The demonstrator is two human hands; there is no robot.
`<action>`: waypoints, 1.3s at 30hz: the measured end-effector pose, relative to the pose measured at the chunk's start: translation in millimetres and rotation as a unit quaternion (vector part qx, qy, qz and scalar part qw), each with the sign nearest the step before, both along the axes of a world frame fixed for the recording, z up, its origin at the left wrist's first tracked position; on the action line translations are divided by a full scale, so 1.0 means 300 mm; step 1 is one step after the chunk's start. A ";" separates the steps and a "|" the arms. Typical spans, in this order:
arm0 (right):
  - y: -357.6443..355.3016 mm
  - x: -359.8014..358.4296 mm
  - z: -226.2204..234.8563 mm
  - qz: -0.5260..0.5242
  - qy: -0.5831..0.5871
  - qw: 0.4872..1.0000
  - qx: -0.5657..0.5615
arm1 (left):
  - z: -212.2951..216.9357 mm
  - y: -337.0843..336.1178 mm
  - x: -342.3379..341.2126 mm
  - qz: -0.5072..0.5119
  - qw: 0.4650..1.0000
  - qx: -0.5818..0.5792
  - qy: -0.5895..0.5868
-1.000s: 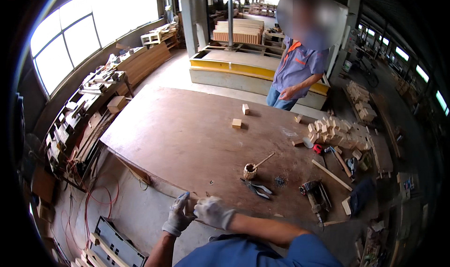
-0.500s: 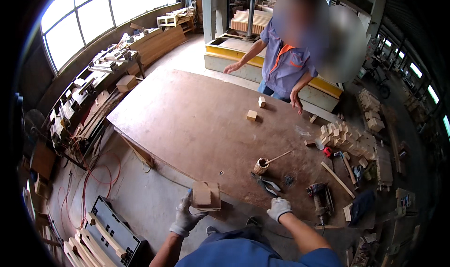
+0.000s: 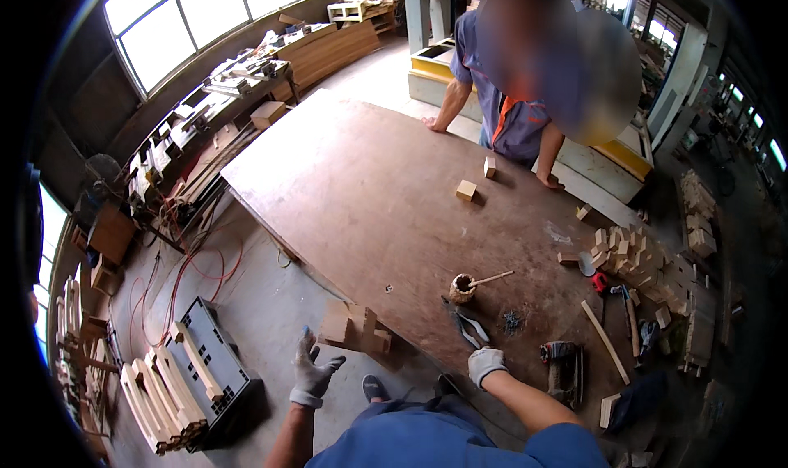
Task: The person uses a power drill to fasten small wooden blocks to a larger wooden frame. They then move to a rack to hammer wooden pieces into place on a chair frame. Finally, they return to the workbench to apply glue to small wooden blocks.
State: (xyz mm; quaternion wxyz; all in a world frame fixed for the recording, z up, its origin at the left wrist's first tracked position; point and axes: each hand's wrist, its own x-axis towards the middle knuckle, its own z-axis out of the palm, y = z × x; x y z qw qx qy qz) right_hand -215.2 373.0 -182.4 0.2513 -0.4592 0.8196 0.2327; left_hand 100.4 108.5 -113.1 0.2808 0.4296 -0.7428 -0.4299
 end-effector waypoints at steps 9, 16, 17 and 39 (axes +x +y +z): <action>-0.008 -0.022 0.041 0.037 -0.056 0.998 0.007 | -0.139 0.416 0.149 0.141 0.977 0.124 -0.097; -0.009 -0.040 0.034 0.015 -0.051 0.998 0.017 | -0.181 0.586 0.164 -0.053 0.915 0.339 -0.213; -0.024 -0.026 0.080 0.017 -0.054 0.998 0.023 | -0.219 0.591 0.191 -0.070 0.915 0.339 -0.206; -0.039 0.073 -0.007 -0.007 0.083 0.994 0.071 | 1.018 0.432 0.223 -0.364 0.862 0.017 0.353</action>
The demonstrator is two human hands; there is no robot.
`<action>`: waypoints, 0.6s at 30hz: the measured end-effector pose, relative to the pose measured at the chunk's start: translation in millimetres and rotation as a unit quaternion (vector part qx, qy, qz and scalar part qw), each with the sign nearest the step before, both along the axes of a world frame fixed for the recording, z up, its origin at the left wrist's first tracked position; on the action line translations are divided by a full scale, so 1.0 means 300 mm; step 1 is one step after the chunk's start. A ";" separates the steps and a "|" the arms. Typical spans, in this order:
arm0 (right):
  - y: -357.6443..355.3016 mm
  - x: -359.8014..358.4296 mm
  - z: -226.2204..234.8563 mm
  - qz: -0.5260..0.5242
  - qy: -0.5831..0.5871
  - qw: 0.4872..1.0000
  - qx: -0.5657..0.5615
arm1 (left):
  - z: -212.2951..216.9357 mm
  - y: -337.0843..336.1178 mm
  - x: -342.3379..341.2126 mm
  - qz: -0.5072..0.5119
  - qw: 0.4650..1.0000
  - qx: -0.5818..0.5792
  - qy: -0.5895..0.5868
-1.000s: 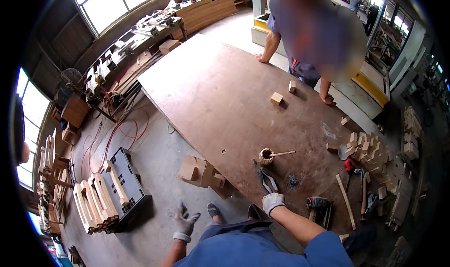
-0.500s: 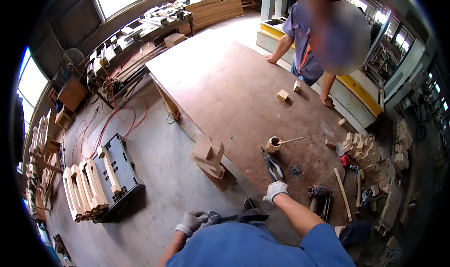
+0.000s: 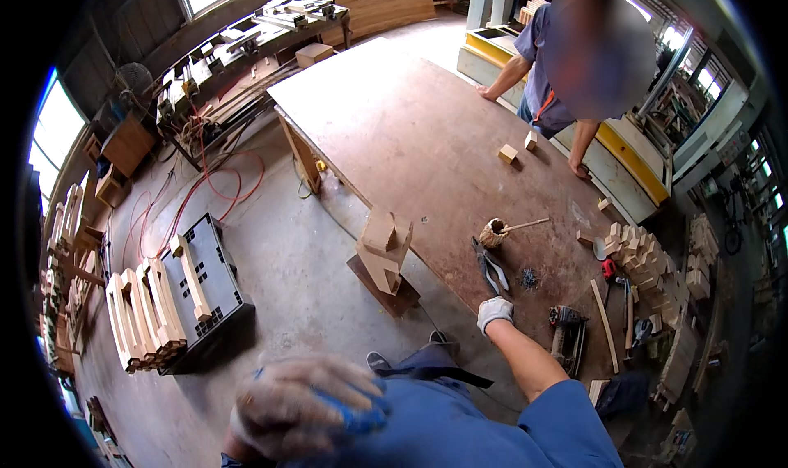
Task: The person uses a power drill to fasten small wooden blocks to a larger wooden frame. They then move to a rack to hammer wooden pieces into place on a chair frame. Finally, they return to the workbench to apply glue to small wooden blocks.
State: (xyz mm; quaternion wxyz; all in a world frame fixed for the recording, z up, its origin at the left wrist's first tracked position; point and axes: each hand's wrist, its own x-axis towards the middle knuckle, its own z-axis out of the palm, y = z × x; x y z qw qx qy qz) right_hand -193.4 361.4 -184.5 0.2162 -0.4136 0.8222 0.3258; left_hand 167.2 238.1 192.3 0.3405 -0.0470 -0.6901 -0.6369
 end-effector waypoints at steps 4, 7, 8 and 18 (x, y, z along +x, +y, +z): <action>-0.015 -0.001 0.026 0.006 -0.013 1.000 0.005 | 0.072 0.014 -0.062 -0.143 0.962 -0.095 0.214; -0.023 0.001 0.053 0.014 -0.033 0.999 0.003 | 0.087 0.046 -0.123 -0.155 0.948 -0.106 0.257; -0.022 0.004 0.062 0.018 -0.036 0.999 -0.001 | 0.086 0.051 -0.149 -0.156 0.946 -0.105 0.264; -0.007 -0.012 0.063 0.044 -0.071 0.996 -0.005 | 0.070 0.097 -0.342 -0.169 0.939 -0.102 0.280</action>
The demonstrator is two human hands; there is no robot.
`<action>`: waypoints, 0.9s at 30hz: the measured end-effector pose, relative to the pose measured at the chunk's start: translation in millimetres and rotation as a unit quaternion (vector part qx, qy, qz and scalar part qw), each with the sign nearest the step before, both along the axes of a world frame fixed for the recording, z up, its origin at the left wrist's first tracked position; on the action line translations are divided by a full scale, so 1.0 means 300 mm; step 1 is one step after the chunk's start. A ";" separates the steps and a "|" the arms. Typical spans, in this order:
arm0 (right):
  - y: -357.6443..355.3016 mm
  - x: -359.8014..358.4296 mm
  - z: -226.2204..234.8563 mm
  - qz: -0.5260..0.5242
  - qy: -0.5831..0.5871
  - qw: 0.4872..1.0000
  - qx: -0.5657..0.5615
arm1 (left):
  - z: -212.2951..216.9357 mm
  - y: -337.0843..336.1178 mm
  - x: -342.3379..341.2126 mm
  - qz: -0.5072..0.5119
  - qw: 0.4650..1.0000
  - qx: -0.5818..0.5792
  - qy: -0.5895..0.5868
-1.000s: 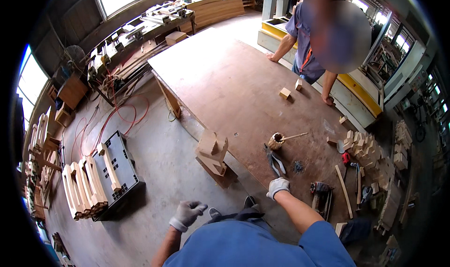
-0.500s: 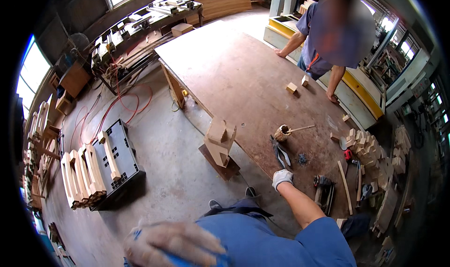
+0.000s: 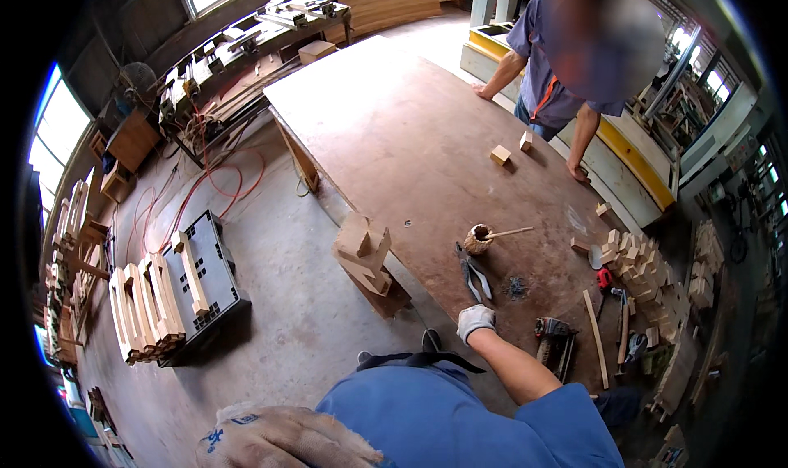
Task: The person uses a power drill to fasten small wooden blocks to a larger wooden frame. They then move to a rack to hammer wooden pieces into place on a chair frame. Finally, they return to the workbench to apply glue to small wooden blocks.
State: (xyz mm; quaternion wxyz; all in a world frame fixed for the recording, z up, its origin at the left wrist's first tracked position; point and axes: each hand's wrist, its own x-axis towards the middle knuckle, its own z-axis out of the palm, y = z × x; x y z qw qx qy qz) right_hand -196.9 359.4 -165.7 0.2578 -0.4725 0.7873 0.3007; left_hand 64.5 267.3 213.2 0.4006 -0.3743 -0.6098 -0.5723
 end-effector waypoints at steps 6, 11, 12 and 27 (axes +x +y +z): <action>0.005 -0.006 0.003 0.005 -0.002 1.000 -0.007 | -0.006 0.026 -0.058 0.005 1.000 -0.002 0.010; -0.001 -0.013 -0.015 0.015 -0.009 1.000 -0.010 | -0.007 0.022 -0.064 0.039 0.999 0.000 0.023; -0.001 -0.012 -0.021 0.022 -0.006 1.000 -0.015 | -0.005 0.024 -0.057 0.046 0.999 -0.002 0.027; 0.003 -0.020 0.037 0.015 0.004 1.000 0.000 | -0.133 0.011 0.199 0.250 0.950 0.138 -0.127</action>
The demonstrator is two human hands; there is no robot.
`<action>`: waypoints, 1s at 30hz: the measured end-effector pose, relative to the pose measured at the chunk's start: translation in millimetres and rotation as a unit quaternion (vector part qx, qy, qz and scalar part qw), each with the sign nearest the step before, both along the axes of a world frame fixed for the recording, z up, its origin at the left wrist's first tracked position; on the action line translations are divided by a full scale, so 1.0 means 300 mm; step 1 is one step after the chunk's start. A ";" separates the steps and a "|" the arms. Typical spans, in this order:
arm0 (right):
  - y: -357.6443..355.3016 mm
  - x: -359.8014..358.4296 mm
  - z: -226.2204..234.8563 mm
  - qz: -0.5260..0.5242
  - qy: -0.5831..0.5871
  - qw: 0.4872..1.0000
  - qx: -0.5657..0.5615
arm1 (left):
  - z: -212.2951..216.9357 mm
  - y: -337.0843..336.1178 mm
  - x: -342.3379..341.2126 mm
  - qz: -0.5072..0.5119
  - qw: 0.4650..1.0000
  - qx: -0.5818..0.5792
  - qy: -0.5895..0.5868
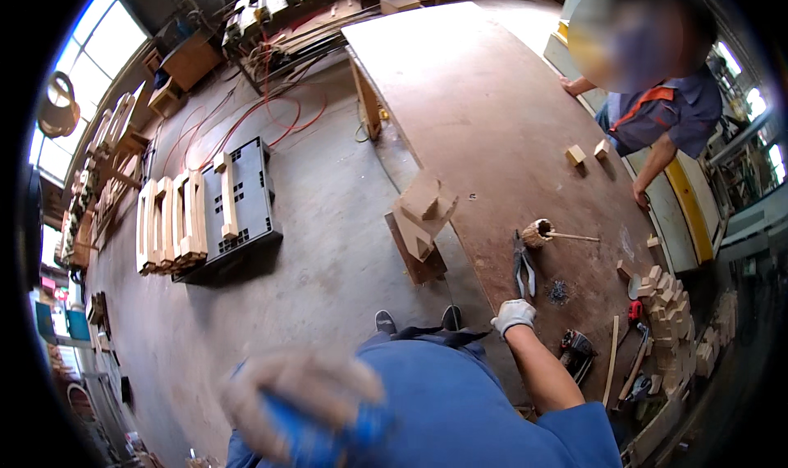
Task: The person uses a power drill to fasten small wooden blocks to a larger wooden frame. They then move to a rack to hammer wooden pieces into place on a chair frame. Finally, they return to the workbench to apply glue to small wooden blocks.
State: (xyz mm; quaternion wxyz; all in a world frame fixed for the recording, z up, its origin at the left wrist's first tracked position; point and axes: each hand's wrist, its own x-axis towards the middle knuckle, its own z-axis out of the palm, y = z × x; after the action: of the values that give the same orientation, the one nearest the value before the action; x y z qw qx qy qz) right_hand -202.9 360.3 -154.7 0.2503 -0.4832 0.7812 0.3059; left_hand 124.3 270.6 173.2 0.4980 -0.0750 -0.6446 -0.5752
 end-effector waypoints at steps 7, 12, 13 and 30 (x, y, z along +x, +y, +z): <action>-0.158 0.070 0.242 0.006 -0.162 0.933 -0.321 | -0.334 0.052 0.105 0.158 0.845 0.321 -0.396; -0.404 0.196 0.365 0.000 -0.308 0.783 -0.541 | -0.586 0.105 0.121 0.197 0.807 0.360 -0.425; -0.439 0.177 0.346 -0.013 -0.321 0.808 -0.494 | -0.570 0.101 0.110 0.190 0.807 0.353 -0.434; -0.723 0.363 0.454 0.101 -0.137 0.937 -0.305 | -0.621 0.084 0.079 0.215 0.805 0.327 -0.445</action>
State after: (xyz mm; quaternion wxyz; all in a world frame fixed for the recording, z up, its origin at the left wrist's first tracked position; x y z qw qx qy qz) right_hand -93.9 143.4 -18.3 0.1633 -0.6498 0.7423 0.0068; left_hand 148.1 295.9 -13.1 0.2621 0.4973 -0.5689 -0.6002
